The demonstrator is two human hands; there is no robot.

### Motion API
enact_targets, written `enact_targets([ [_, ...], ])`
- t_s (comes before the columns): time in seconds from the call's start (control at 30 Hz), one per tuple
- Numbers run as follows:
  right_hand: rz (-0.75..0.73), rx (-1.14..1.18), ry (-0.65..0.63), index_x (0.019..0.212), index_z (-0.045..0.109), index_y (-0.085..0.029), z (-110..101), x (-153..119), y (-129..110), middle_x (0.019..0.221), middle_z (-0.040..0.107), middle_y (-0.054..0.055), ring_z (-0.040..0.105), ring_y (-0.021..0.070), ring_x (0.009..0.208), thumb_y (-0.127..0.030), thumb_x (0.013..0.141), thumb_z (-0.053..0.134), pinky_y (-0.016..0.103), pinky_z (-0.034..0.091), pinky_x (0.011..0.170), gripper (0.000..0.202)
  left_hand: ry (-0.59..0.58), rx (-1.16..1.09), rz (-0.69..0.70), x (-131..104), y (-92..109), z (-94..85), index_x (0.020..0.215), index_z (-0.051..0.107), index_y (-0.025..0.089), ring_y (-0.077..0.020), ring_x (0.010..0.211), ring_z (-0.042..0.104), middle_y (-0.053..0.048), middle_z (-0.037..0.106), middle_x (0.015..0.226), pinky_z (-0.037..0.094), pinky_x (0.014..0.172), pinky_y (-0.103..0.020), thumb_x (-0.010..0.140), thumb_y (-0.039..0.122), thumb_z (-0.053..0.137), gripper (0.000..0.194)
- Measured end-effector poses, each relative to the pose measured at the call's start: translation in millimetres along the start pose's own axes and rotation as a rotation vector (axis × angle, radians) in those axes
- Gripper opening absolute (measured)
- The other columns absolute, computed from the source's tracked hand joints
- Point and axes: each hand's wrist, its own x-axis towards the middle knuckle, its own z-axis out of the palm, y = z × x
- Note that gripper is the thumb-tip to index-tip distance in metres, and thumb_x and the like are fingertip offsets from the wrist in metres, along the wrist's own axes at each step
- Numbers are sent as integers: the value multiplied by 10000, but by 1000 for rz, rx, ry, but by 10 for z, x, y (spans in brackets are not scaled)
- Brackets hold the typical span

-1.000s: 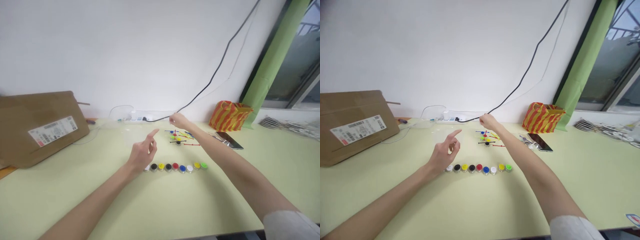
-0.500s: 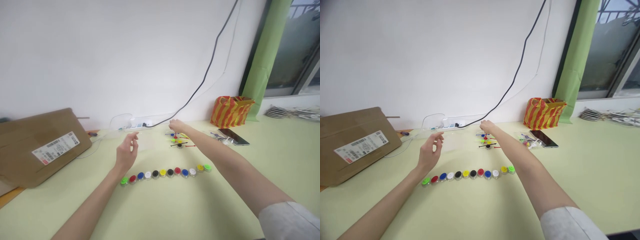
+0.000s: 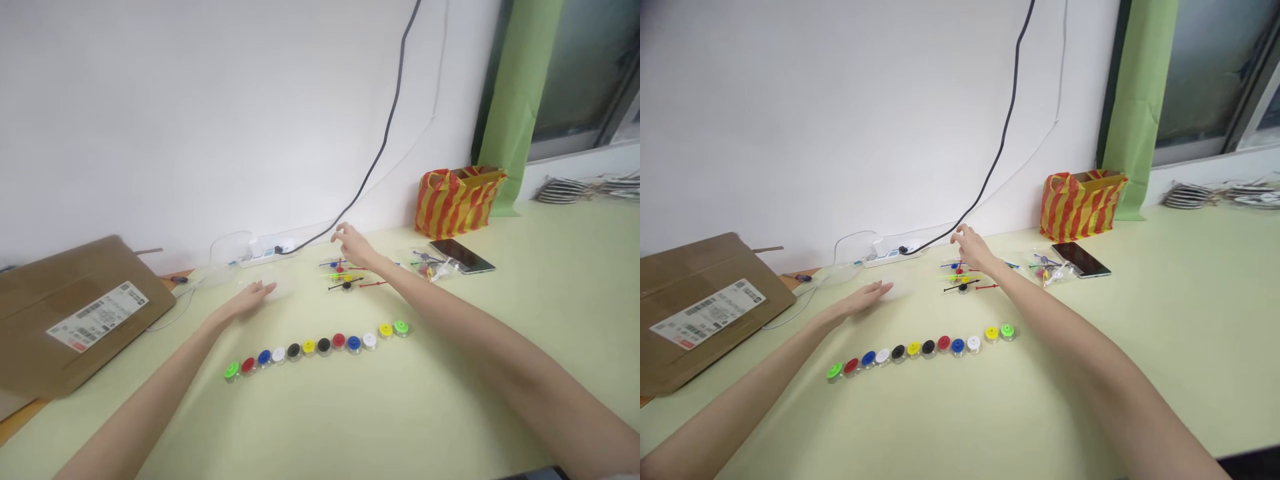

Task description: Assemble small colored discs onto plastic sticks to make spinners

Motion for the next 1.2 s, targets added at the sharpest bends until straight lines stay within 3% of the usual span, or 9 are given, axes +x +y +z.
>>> enact_targets([
  [0.13, 36, 94, 56, 1155, 635, -184, -92, -52, 51, 1343, 465, 145, 519, 257, 1155, 30, 819, 416, 366, 464, 898, 454, -40, 68, 20, 133, 41, 34, 821, 678, 173, -422, 1210, 633, -222, 736, 1134, 482, 1052, -515, 653, 834, 599, 686],
  [0.23, -12, 75, 37, 1146, 641, -185, -122, -57, 5, 1359, 456, 145, 515, 258, 1152, 38, 812, 420, 388, 452, 938, 459, 6, 83, 43, 159, 46, 19, 870, 687, 192, -383, 1197, 645, -170, 754, 1081, 487, 1052, -479, 758, 804, 503, 649],
  [0.37, -43, 39, -6, 1142, 649, -183, -137, -32, -162, 1388, 457, 154, 513, 270, 1155, 43, 818, 436, 427, 445, 974, 449, 174, 104, 57, 60, 100, -63, 1101, 693, 155, -415, 1357, 532, -195, 715, 1225, 419, 1109, -551, 957, 626, 313, 623],
  [0.53, -151, 200, -141, 1361, 529, -199, -231, 25, -555, 1299, 548, 139, 586, 248, 1065, -190, 985, 519, 434, 480, 976, 377, 437, 170, 235, -345, 420, -190, 1572, 357, 222, -284, 1592, 160, -99, 308, 1678, 159, 1266, -532, 1043, 357, 284, 551],
  [0.67, -305, 272, -180, 1539, 311, -236, -375, 52, -1009, 1360, 544, 143, 610, 240, 1076, -263, 1001, 565, 430, 500, 984, 596, 525, 338, 550, -675, 615, -180, 1601, 325, 309, -287, 1487, 401, -83, 376, 1647, 350, 1169, -474, 1019, 169, 309, 599],
  [0.8, -417, 161, -95, 1538, 343, -246, -509, 70, -1394, 1338, 584, 144, 615, 261, 1099, -145, 984, 528, 447, 490, 974, 592, 583, 343, 537, -802, 546, -117, 1580, 375, 298, -238, 1086, 659, -107, 666, 1295, 478, 920, -363, 967, 55, 298, 663],
  [0.93, -424, 240, -26, 1414, 501, -204, -658, 101, -1535, 1264, 638, 132, 623, 234, 1073, -69, 1004, 384, 393, 476, 943, 447, 684, 234, 499, -831, 432, -128, 1602, 300, 234, -208, 821, 635, -41, 699, 916, 477, 821, -329, 969, 82, 349, 653],
  [1.1, -279, 626, 12, 1169, 630, -196, -900, 108, -1567, 965, 685, 46, 624, 178, 898, -433, 1107, 314, 312, 481, 848, 400, 731, 266, 568, -862, 472, -189, 1615, 214, 167, -230, 859, 645, -45, 688, 866, 481, 914, -388, 931, 75, 398, 713],
  [1.2, -239, 674, 34, 1078, 662, -202, -999, 104, -1611, 1006, 692, 43, 620, 181, 936, -562, 1059, 416, 304, 474, 832, 437, 726, 293, 617, -882, 533, -201, 1631, 148, 169, -239, 852, 655, -38, 680, 837, 496, 917, -405, 916, 77, 427, 773],
])
